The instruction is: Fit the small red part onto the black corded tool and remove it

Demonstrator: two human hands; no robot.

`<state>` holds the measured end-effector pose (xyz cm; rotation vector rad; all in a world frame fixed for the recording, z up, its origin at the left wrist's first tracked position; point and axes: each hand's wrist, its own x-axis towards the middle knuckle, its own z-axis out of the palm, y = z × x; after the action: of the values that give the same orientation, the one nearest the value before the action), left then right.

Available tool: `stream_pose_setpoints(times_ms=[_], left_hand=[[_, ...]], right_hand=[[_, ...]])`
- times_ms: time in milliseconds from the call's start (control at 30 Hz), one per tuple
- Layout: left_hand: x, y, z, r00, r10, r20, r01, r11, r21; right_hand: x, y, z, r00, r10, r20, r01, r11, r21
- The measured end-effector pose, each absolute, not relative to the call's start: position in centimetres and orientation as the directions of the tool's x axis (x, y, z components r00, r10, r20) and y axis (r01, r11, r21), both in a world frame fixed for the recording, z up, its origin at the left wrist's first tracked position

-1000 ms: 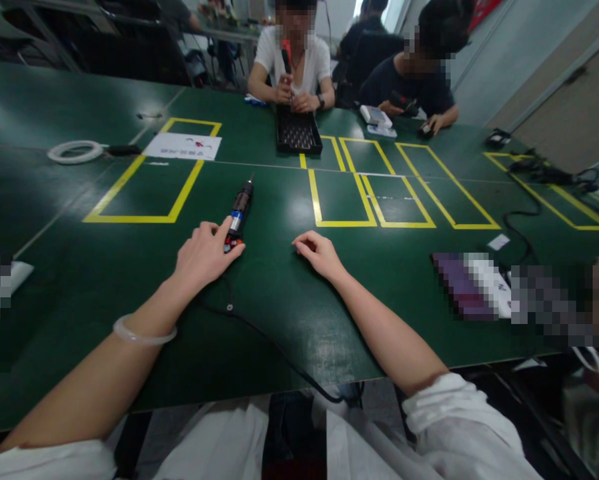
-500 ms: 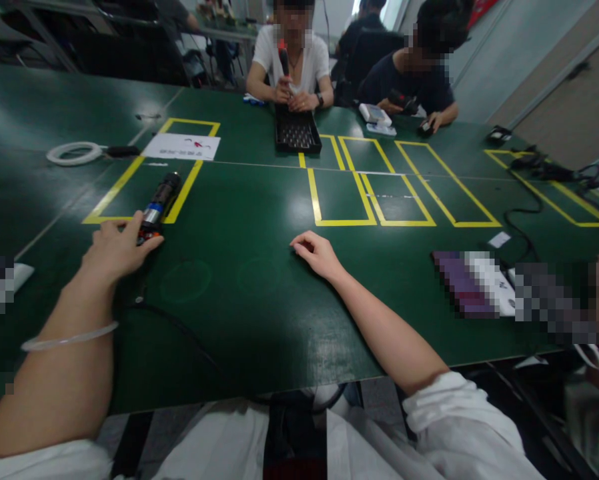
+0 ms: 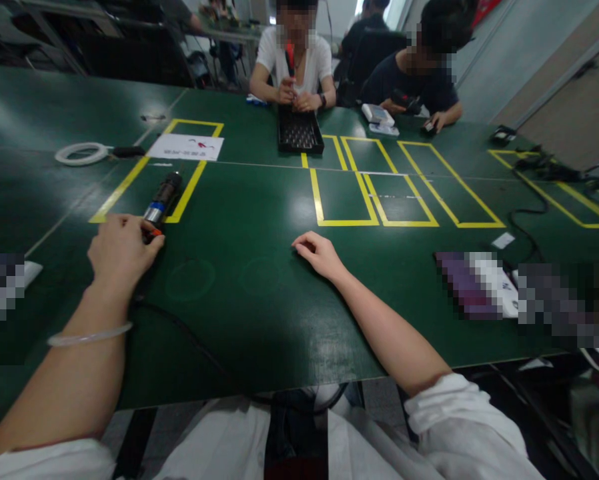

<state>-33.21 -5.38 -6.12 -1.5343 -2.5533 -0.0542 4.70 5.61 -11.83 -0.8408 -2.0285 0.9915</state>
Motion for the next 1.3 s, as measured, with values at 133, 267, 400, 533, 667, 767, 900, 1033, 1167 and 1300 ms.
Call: stream_pose_setpoints(times_ms=[133,267,400,533,667,767,900,1033,1167,1300], left_hand=[[-32.5,-5.2,-5.9,-0.51,0.834,0.21,0.851,0.524,-0.017],[-30.0,-4.3,-5.8,-0.467,0.834,0.295,0.884,0.43,0.184],[-25.0,-2.3,-5.9,-0.178,0.961,0.213,0.86,0.047,0.508],[-19.2,0.1,-6.5,0.086,0.996,0.02,0.702,-0.075,0.708],[-15.5,1.9,-7.4,0.156,0.976,-0.149,0.44,0.066,0.895],[-14.4,2.2,-7.9,0.179,0.972,-0.154,0.381,0.076,0.922],[-14.2,1.9,-8.4,0.134,0.983,-0.123,0.343,0.07,0.937],[-14.4,1.7,-8.6,0.1,0.987,-0.126,0.3,0.091,0.949],[-14.2,1.4,-8.4,0.111,0.985,-0.13,0.308,0.09,0.947],[-14.0,1.1,-8.2,0.123,0.985,-0.118,0.321,0.073,0.944]], right_hand=[[4.7,5.6,-11.8,-0.534,0.788,0.307,0.25,0.494,-0.833],[4.6,5.6,-11.7,-0.535,0.789,0.301,0.25,0.488,-0.836],[4.6,5.6,-11.7,-0.536,0.792,0.292,0.249,0.479,-0.841],[4.6,5.6,-11.7,-0.547,0.789,0.281,0.207,0.453,-0.867],[4.7,5.6,-11.8,-0.594,0.76,0.264,0.106,0.399,-0.911],[4.7,5.6,-11.7,-0.602,0.749,0.275,0.121,0.427,-0.896],[4.6,5.6,-11.7,-0.579,0.771,0.266,0.159,0.426,-0.891],[4.5,5.6,-11.6,-0.547,0.793,0.266,0.139,0.4,-0.906],[4.5,5.5,-11.7,-0.524,0.808,0.27,0.141,0.395,-0.908],[4.5,5.6,-11.9,-0.527,0.801,0.283,0.148,0.415,-0.898]])
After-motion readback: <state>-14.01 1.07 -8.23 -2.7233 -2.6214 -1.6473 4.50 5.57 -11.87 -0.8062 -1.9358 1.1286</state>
